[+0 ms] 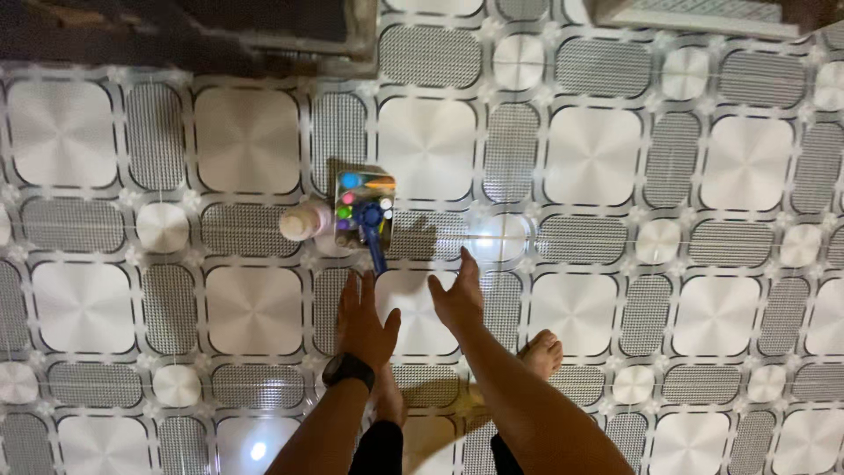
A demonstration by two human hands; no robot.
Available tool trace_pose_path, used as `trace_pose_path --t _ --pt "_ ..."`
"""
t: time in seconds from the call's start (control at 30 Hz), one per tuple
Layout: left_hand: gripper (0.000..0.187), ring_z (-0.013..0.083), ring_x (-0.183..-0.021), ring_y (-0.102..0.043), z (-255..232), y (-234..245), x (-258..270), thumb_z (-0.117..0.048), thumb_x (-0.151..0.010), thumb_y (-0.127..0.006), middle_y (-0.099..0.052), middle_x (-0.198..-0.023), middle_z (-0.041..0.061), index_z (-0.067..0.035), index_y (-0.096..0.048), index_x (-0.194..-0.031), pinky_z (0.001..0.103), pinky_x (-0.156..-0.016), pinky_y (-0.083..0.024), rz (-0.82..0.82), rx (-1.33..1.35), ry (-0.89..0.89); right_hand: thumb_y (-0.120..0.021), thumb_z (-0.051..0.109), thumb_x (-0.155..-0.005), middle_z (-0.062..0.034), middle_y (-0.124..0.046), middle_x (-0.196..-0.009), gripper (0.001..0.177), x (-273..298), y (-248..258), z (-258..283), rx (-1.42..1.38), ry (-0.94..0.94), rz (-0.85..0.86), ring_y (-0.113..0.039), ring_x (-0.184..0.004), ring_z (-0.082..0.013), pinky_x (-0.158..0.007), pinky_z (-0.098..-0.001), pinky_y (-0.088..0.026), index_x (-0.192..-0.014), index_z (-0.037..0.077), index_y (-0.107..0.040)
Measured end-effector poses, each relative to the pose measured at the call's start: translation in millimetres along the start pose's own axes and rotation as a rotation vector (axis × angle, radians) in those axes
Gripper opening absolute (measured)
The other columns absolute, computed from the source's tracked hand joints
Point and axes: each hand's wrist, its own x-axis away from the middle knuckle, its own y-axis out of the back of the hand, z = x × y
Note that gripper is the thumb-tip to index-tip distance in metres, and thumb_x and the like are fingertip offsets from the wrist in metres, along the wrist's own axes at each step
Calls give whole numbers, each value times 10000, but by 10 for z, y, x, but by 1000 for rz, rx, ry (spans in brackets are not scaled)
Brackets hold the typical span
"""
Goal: The person removes various items from a white plastic storage shelf and places them on the floor. They then disassemble the shelf by removing the top tray and side panels, and finally reassemble the shelf by reattaching the panels and placing the tray back on top.
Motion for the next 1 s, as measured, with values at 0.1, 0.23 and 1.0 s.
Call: trace_pose_path --t 0.1,0.23,1.0 --pt "933 435 -1488 -232 -258 -8 74 -342 -839 -746 -195 -1629 243 -70 -245 -1577 514 -1189 -267 -91 -60 -92 -759 294 -831 -246 -404 -1527 886 -1 401 -81 -9 1 -43 -430 -1395 -414 -1126 -450 -410 -1535 33 -289" --pt "936 406 -1496 -230 -699 15 249 -342 -817 -748 -198 -1639 199 -98 -256 -1575 508 -1195 -248 -79 -54 -90 -776 273 -840 -302 -367 -1538 885 103 939 -227 60 168 -162 -382 -1408 -467 -1154 -489 -362 -1527 -8 -294" --pt "970 459 -1477 -216 -4702 195 369 -343 -816 -755 -158 -1617 259 -35 -214 -1560 515 -1199 -241 -191 -71 -488 -724 198 -876 -221 -559 -1363 584 -711 4967 -221 -74 226 -396 -507 -1296 -390 -1090 -453 -426 -1379 -16 -519"
